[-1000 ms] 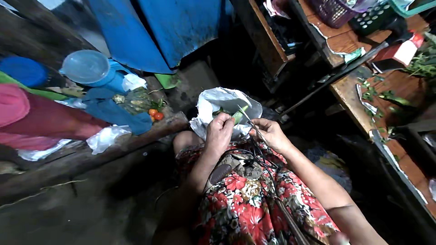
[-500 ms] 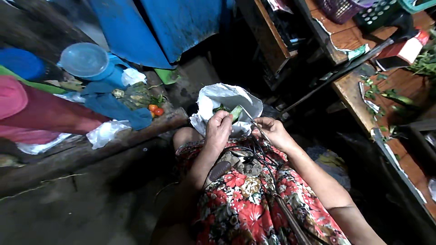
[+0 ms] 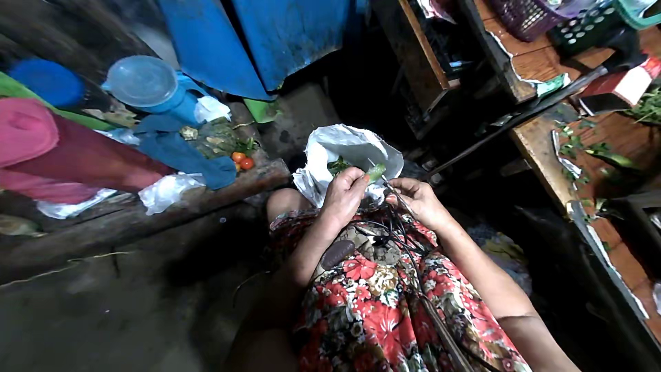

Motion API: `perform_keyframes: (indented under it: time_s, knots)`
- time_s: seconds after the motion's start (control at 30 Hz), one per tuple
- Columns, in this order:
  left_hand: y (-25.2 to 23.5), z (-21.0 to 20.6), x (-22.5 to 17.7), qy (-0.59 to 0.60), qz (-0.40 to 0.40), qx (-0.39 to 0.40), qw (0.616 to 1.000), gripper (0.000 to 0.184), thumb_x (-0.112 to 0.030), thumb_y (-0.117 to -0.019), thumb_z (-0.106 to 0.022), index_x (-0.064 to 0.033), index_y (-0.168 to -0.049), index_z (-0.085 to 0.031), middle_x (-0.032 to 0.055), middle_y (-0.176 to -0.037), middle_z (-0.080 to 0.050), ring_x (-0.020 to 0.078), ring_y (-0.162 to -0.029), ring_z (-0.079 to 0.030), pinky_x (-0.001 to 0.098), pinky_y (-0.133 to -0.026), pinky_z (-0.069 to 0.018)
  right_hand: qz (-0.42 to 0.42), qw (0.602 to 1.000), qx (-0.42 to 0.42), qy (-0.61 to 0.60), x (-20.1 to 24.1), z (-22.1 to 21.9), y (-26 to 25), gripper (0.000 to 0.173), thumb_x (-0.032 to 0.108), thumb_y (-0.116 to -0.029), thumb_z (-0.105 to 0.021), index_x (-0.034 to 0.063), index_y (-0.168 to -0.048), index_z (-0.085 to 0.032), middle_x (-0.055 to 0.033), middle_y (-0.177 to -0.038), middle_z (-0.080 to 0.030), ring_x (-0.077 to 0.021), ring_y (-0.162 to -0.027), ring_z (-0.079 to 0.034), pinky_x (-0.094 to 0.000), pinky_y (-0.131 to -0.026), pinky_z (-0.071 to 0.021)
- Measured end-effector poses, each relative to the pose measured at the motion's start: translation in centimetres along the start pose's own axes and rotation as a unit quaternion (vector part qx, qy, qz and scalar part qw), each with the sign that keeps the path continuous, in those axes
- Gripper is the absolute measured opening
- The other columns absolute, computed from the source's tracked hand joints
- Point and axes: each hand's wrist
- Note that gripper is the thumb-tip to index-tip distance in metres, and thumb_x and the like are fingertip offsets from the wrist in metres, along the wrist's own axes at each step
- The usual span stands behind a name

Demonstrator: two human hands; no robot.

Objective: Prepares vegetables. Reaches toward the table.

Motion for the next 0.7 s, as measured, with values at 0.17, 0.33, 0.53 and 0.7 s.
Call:
perform_keyframes:
  time_s: [0.17, 0.33, 0.53, 0.7]
  knots:
    - [0.4, 0.0, -0.2, 0.013, 0.001, -0.009, 1.0, 0.023, -0.022, -0.1077, -0.05, -0.008, -0.093, -0.061, 0.0022, -0.065, -0.051, 0.0113, -0.053, -0.047, 0.0256, -0.051, -0.0414, 0.0, 1.0, -0.013, -0.019, -0.3, 0.0, -0.1, 0.027, 0.02, -0.0951, -0.073, 0.0065, -0.119, -0.07, -0.0005, -0.083, -0.07, -0.006, -0.067, -0.063, -0.024, -0.063, -0.0551]
    - [0.6, -0.3, -0.2, 0.103, -0.022, -0.081, 0.991, 0.019, -0.021, -0.1085, -0.047, -0.0083, -0.099, -0.058, 0.0015, -0.066, -0.052, 0.0097, -0.053, -0.048, 0.0231, -0.05, -0.042, 0.08, 0.986, -0.081, -0.121, -1.1, 0.5, -0.1, 0.034, 0.004, -0.0912, -0.068, 0.0041, -0.125, -0.067, -0.0049, -0.097, -0.073, -0.0123, -0.075, -0.069, -0.0291, -0.067, -0.0602]
    - [0.5, -0.3, -0.7, 0.117, -0.009, -0.07, 0.991, 0.021, -0.019, -0.1097, -0.044, -0.0046, -0.106, -0.058, 0.0034, -0.072, -0.057, 0.0104, -0.057, -0.051, 0.0229, -0.053, -0.0436, 0.062, 0.987, -0.076, -0.127, -0.7, 0.1, -0.3, 0.03, 0.002, -0.092, -0.069, 0.0002, -0.122, -0.067, -0.0033, -0.083, -0.072, -0.0088, -0.063, -0.064, -0.0246, -0.059, -0.0574]
    - [0.7, -0.1, 0.3, 0.12, -0.014, -0.063, 0.991, 0.018, -0.023, -0.1088, -0.047, -0.0099, -0.105, -0.059, 0.0009, -0.067, -0.052, 0.0102, -0.055, -0.049, 0.0236, -0.052, -0.0435, 0.045, 0.998, -0.042, -0.028, -0.7, 0.1, -0.2, 0.038, 0.026, -0.0865, -0.079, 0.0072, -0.118, -0.072, 0.0003, -0.083, -0.072, -0.0078, -0.067, -0.065, -0.029, -0.066, -0.0572]
Point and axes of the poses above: each hand's wrist, its own y-axis away from the middle knuckle, its own z-axis out of the back of the hand, x = y × z
